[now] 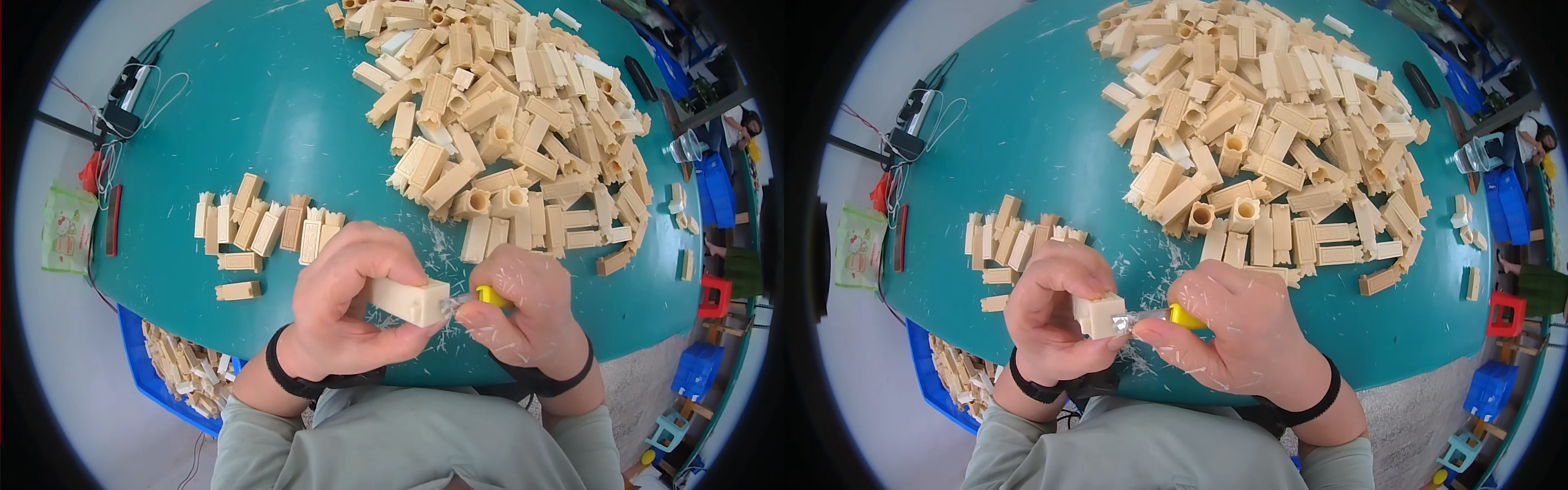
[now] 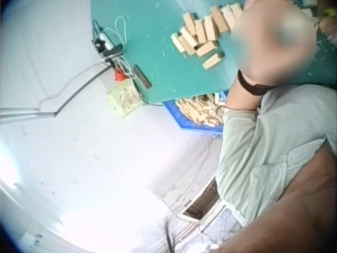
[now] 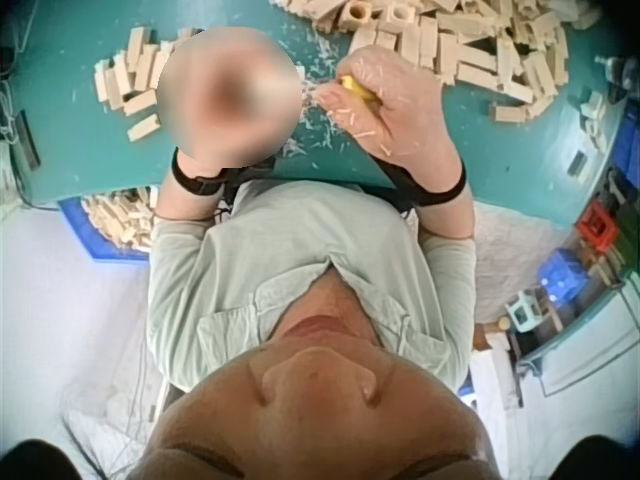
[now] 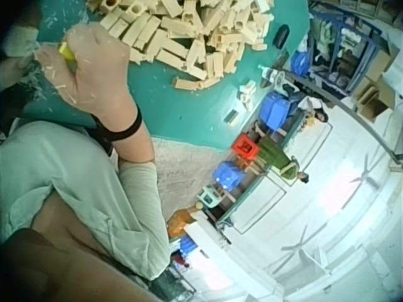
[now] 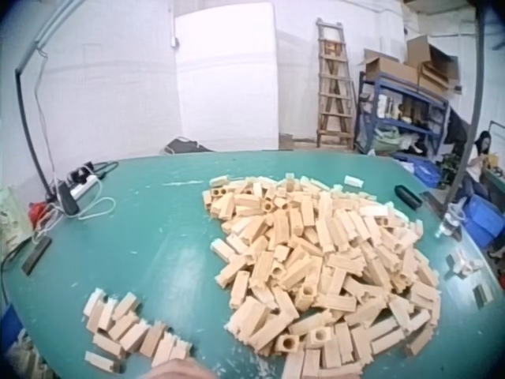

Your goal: The person uses a small yellow utility knife to carve and smooth the edges of small rectangular wooden blocks. They pick up blocks from a large pile on a green table, carefully shave off excess material, and place the finished pieces into a blue bin. The process is repetitive, focusing on refining the shape of each block individually.

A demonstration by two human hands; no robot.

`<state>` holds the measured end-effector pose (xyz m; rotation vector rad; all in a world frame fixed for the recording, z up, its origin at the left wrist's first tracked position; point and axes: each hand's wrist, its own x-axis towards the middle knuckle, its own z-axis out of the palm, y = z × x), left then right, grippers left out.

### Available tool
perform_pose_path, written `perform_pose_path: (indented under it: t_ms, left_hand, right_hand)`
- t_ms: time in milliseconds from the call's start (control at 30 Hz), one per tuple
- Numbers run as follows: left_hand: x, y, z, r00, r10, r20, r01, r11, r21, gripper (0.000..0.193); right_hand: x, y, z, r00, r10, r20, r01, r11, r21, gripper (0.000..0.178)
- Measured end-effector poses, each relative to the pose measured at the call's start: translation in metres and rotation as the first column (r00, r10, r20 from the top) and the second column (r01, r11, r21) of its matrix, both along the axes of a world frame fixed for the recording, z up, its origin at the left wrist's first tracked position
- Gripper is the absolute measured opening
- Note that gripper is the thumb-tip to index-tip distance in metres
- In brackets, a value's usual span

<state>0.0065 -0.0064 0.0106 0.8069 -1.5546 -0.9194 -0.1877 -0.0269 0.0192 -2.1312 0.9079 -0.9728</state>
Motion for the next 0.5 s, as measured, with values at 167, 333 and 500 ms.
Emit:
perform_pose_path:
  t_ms: [167, 333, 500]
  left_hand:
    - [0.0018, -0.0005, 0.0018, 1.000, -0.014, 0.012, 0.014, 1.000, 0.021, 0.036]
    - [0.0010, -0.0022, 0.0008, 0.988, -0.118, -0.094, 0.127, 0.987, 0.097, 0.035]
    - [0.0038, -0.0007, 0.0041, 0.944, -0.331, 0.018, 0.329, 0.943, 0.051, 0.033]
  right_hand:
    - [0.0012, -0.0007, -0.0002, 0.999, -0.031, -0.015, 0.030, 0.999, -0.034, 0.027]
    - [0.0012, -0.0005, -0.0012, 0.995, -0.103, -0.005, 0.103, 0.994, -0.032, 0.028]
    - [-0.0045, -0.0062, -0.0013, 0.964, -0.265, 0.017, 0.256, 0.945, 0.206, 0.027]
